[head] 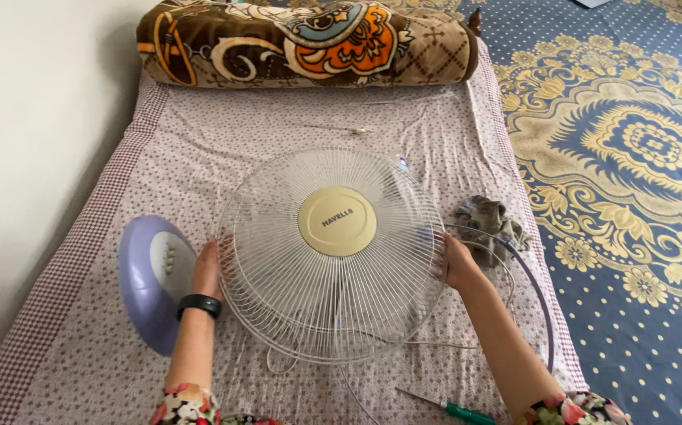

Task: The person disassembles a table fan by removing the front grille, then wipes the fan blades and grille with a cloth. They spray the fan with a cleaning solution and continue wiping the grille and base before reassembling the front grille.

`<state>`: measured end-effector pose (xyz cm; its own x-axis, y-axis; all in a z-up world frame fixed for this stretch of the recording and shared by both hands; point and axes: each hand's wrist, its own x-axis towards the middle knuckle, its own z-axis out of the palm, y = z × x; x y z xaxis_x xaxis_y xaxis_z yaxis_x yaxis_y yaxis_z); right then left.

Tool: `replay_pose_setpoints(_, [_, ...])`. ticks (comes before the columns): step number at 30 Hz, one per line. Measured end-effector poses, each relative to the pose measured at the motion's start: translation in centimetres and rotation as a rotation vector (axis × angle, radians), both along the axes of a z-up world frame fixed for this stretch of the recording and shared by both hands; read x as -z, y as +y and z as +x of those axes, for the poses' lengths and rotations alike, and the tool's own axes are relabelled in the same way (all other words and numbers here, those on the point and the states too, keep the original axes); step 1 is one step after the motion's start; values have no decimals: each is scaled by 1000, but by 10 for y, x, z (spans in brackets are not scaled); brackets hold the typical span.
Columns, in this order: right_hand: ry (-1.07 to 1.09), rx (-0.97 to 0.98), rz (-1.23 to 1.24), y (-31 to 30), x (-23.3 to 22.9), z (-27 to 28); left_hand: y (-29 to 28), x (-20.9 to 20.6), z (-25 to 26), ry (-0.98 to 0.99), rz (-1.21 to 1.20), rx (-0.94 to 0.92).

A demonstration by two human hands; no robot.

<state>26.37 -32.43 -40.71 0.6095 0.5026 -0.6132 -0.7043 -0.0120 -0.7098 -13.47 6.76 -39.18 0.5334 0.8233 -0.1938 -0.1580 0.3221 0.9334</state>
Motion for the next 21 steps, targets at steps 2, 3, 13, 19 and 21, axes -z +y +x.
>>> replay_pose_setpoints(2, [-112, -4, -200, 4, 0, -1, -4, 0, 1, -24, -69, -32])
replay_pose_setpoints(3, [-166, -6, -302, 4, 1, -4, -8, 1, 1, -32, -105, -48])
replay_pose_setpoints(13, [-16, 44, 20, -3, -25, -16, -19, -23, 10, 312, -74, -104])
replay_pose_setpoints(19, [-81, 89, -86, 2, -23, -19, -17, -21, 15, 93, -152, -120])
replay_pose_setpoints(21, [-94, 89, -88, -1, -23, -19, -17, -21, 18, 143, -129, -134])
